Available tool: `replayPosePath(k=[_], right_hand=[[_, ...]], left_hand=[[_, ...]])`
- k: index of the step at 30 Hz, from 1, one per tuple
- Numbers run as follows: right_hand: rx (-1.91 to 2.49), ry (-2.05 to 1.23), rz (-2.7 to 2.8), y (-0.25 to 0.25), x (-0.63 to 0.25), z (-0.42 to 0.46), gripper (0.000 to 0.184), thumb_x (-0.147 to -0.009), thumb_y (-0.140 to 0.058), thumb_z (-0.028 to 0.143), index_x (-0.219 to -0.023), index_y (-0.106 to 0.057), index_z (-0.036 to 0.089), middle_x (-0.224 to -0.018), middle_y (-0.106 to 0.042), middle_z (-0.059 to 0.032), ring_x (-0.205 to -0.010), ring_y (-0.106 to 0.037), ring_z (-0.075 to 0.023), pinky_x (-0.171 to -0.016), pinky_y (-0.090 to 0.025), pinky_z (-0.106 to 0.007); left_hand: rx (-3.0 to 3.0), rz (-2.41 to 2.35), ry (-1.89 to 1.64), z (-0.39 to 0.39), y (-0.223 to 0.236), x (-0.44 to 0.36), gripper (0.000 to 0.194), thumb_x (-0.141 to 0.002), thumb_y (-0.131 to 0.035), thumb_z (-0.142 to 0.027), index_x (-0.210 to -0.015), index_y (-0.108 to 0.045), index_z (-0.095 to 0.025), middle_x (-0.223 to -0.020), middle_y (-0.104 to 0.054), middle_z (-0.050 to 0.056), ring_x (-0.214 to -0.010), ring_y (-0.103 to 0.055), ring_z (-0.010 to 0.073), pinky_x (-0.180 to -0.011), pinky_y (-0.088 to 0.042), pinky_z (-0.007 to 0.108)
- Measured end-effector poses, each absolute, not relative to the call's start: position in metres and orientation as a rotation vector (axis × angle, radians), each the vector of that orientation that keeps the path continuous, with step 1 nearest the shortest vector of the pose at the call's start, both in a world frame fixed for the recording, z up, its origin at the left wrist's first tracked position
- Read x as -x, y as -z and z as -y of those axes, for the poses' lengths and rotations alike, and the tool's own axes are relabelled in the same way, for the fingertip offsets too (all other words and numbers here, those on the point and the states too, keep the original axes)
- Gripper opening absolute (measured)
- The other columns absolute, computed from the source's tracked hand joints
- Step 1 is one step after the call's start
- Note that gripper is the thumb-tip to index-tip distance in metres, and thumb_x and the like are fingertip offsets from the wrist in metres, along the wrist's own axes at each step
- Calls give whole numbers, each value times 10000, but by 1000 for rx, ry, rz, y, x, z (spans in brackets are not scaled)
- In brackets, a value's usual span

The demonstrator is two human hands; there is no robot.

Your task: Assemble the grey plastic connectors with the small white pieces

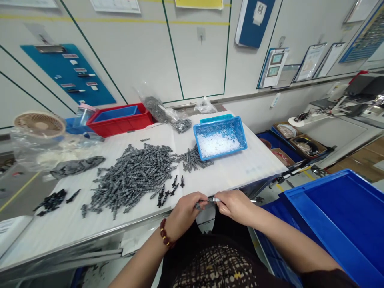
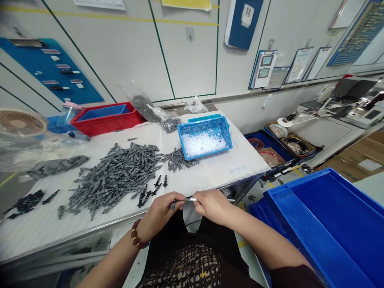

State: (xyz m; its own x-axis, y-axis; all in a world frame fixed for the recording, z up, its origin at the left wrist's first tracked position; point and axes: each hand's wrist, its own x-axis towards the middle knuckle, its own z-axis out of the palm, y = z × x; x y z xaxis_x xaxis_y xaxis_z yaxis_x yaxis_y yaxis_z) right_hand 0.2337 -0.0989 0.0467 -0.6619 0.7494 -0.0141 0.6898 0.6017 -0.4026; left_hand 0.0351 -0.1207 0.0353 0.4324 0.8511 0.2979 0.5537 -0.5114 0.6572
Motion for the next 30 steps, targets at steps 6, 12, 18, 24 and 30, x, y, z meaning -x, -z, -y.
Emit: replayPosePath(k=[6,12,18,24,30], right_hand=[[1161,-629,2701,-47,-233,103,147,-843,-467,173,-793,-605,174,-717,-630,-20,-636,-528,-140,-548,-227,-243],[1157,-604,2692,-43,-229,104,179,-871,-460,222,-767,-595,168,-689,-617,-17,-607,-503,-134,-535,-197,-249],[1094,-705,2661,-45,-233,102,181,-884,-427,192,-832,-599,172,-740,-622,-20,-653,-517,-136,-563,-254,-231],[1047,-797,2661,-43,-236,100,170,-835,-439,119,-856,-598,175,-768,-622,-18,-677,-531,-137,-583,-278,-220],[1146,-678,2661,-37,-233,101,159,-854,-465,192,-763,-593,171,-685,-600,-9,-617,-503,-131,-537,-217,-231]], left_hand=[[-2185,-1150,-796,123,-36,-34,151,-888,-464,-221,-854,-607,-188,-696,-643,-3,-632,-601,116,-615,-468,202],[-2196,-1160,-773,128,-37,-39,146,-874,-472,-172,-887,-616,-191,-721,-655,-10,-647,-608,114,-649,-477,208],[-2224,-1112,-838,127,-36,-37,168,-885,-484,-193,-982,-622,-193,-736,-664,-2,-643,-613,113,-652,-478,200],[-2214,-1090,-849,126,-35,-36,199,-906,-456,-222,-979,-639,-195,-710,-650,10,-637,-602,115,-639,-474,205],[-2209,-1107,-849,128,-35,-36,203,-910,-445,-232,-967,-636,-193,-686,-637,4,-625,-588,116,-626,-467,207]])
